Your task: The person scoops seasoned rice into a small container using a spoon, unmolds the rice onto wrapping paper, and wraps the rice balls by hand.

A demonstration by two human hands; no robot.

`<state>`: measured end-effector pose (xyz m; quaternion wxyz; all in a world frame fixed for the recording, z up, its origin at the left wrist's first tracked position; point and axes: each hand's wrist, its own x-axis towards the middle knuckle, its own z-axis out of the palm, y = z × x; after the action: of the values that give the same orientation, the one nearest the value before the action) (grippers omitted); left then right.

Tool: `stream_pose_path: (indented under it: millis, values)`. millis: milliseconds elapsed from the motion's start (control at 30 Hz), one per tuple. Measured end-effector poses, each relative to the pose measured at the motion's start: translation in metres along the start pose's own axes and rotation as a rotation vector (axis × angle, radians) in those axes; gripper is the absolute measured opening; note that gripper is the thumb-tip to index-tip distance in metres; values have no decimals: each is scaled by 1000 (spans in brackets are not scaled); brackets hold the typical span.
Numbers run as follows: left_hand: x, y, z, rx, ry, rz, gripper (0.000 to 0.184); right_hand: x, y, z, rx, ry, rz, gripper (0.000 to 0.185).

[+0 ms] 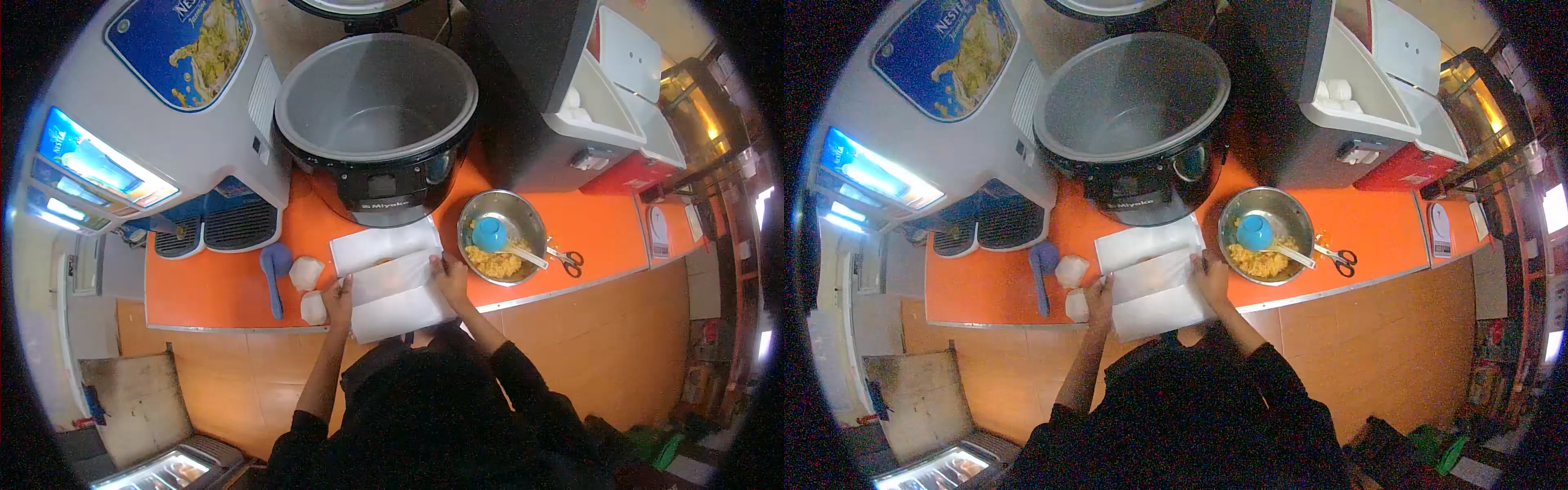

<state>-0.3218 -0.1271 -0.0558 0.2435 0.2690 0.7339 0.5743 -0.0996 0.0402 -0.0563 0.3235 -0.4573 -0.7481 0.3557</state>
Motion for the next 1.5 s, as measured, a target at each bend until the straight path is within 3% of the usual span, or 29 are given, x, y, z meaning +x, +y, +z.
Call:
stream_pose_path:
  millis: [100, 167, 200, 267, 300, 367, 400, 467, 500, 567, 633, 667, 733, 767, 833, 867, 933, 1067, 1133, 1267, 1367, 1433, 1500]
  values:
    - [6, -30, 4, 152, 46, 61, 42, -6, -3, 7, -85, 128, -30, 23]
    - [8, -19, 5, 263, 38, 98, 47, -9, 0, 7, -187, 151, -257, 27]
    - [4, -15, 8, 223, 44, 82, 46, -12, 1, 6, -185, 154, -254, 27]
    - [4, -3, 9, 184, 45, 69, 45, -15, -32, -12, -495, -258, 221, 43]
    - [6, 0, 8, 208, 29, 121, 45, -17, -41, -16, -492, -253, 225, 43]
    - [10, -1, 8, 232, 5, 177, 44, -22, -62, -19, -635, -57, -123, 51]
    - [11, -3, 8, 218, -5, 177, 43, -23, -75, -19, -634, -52, -118, 51]
    - [14, -5, 5, 208, -24, 180, 43, -24, -101, -17, -319, -491, -399, 53]
    - [15, -4, 3, 220, -12, 197, 42, -38, -75, 5, -318, -427, -650, 57]
    - [18, 12, 1, 237, -7, 222, 42, -46, -79, 11, -317, -495, -621, 56]
    - [15, 33, 2, 276, 279, 448, 42, -45, -76, 12, -376, -493, -618, 56]
    - [9, 43, -1, 278, 272, 455, 42, -44, -74, 12, -439, -501, -616, 57]
    - [-14, 57, -12, 777, 250, 658, 42, -43, -73, 11, -422, -505, -621, 58]
    - [-25, 50, -17, 776, 247, 665, 42, -42, -72, 11, -408, -515, -633, 59]
    - [-43, 39, -28, 192, -318, -374, 40, -39, -70, 11, -407, -516, -635, 59]
    - [-41, 33, -31, 200, -321, -371, 40, -39, -68, 12, -407, -525, -638, 60]
    - [-32, 20, -33, -250, -312, -809, 37, -38, -65, 14, -392, -512, -640, 60]
    - [-14, -27, -35, -362, -308, -652, 35, -37, -63, 13, -390, -519, -651, 61]
    - [5, -63, -36, -70, -276, -497, 31, -37, -65, 12, -369, -513, -647, 61]
    - [51, 13, 2, 38, -347, -231, 12, -38, -64, 11, -371, -474, -662, 63]
    - [74, 33, 10, 44, -404, -84, 18, -38, -63, 14, -387, -459, -666, 64]
    - [100, 14, -15, 398, -783, 68, 38, -36, -65, 11, -378, -460, -654, 63]
    - [110, 11, -32, 320, -903, 37, 40, -37, -65, 10, -364, -469, -639, 62]
